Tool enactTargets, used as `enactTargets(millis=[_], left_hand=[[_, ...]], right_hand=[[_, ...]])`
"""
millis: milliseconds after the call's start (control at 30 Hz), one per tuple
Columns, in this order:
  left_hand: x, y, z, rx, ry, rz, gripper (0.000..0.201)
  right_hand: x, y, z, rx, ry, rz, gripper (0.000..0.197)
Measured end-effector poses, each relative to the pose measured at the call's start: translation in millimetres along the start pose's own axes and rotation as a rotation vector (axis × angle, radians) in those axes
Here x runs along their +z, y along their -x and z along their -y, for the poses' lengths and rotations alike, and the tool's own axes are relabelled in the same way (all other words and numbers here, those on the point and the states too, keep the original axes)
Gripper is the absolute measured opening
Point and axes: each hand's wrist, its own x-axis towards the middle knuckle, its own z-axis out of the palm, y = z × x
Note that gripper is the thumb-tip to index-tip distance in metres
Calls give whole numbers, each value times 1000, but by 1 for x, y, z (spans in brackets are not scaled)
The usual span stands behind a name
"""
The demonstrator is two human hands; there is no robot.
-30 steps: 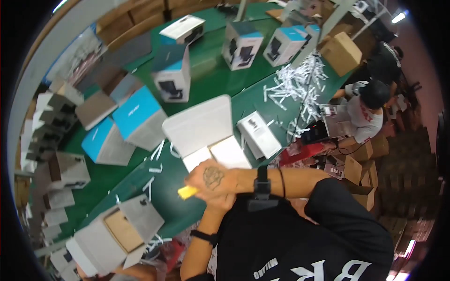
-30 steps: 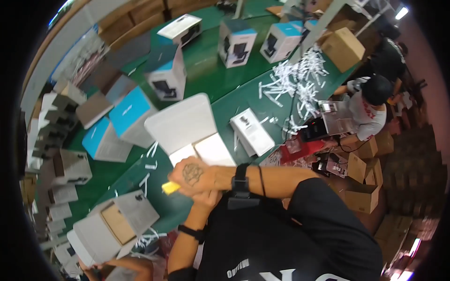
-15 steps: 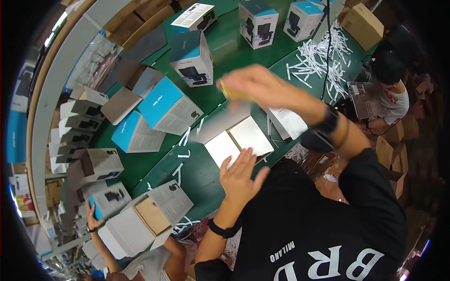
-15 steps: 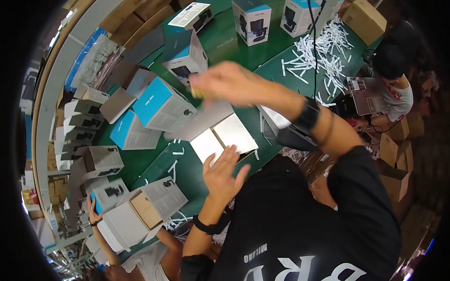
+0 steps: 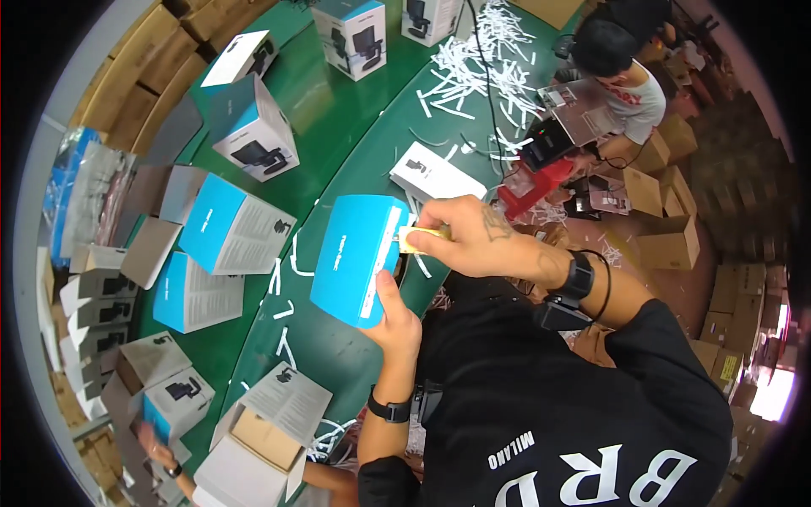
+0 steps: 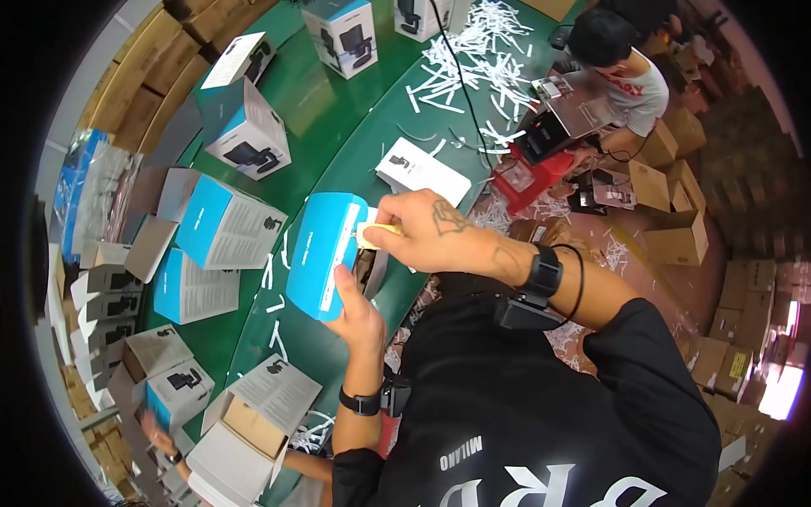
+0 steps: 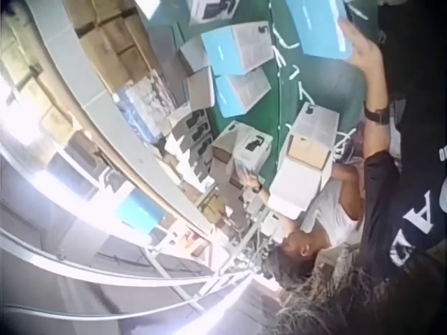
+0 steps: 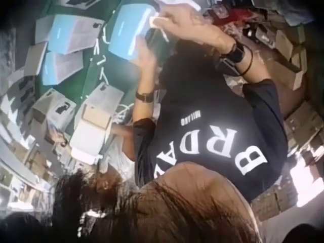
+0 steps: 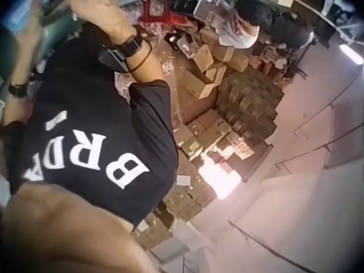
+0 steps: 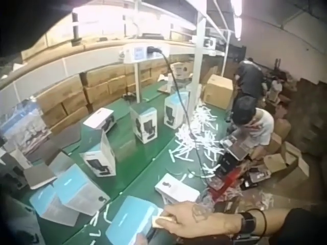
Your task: The person opens a box, removes a manual, and uses a utility knife to cut the tape on a smaller blue box. They then place the manual inside the larger box and return the blue box to its original position before closing the lid.
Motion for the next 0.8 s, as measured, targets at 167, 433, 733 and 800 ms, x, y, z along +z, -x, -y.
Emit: enactTargets(millis=[167,433,733,800], left_hand=[[9,4,4,-20,42,-1,39],[5,5,10,-42,115,-22,39],[-57,-22,4,-104,-193,140,42],[-61,-24,-20,-106,-226,154,38]], right_hand=[[33,0,-9,545,-1005,118,25],[44,-17,10,-543,199,-503,33],[-83,-4,-7,-80,-298,558,45],[-57,-16,-4,-379,-58,202,61]])
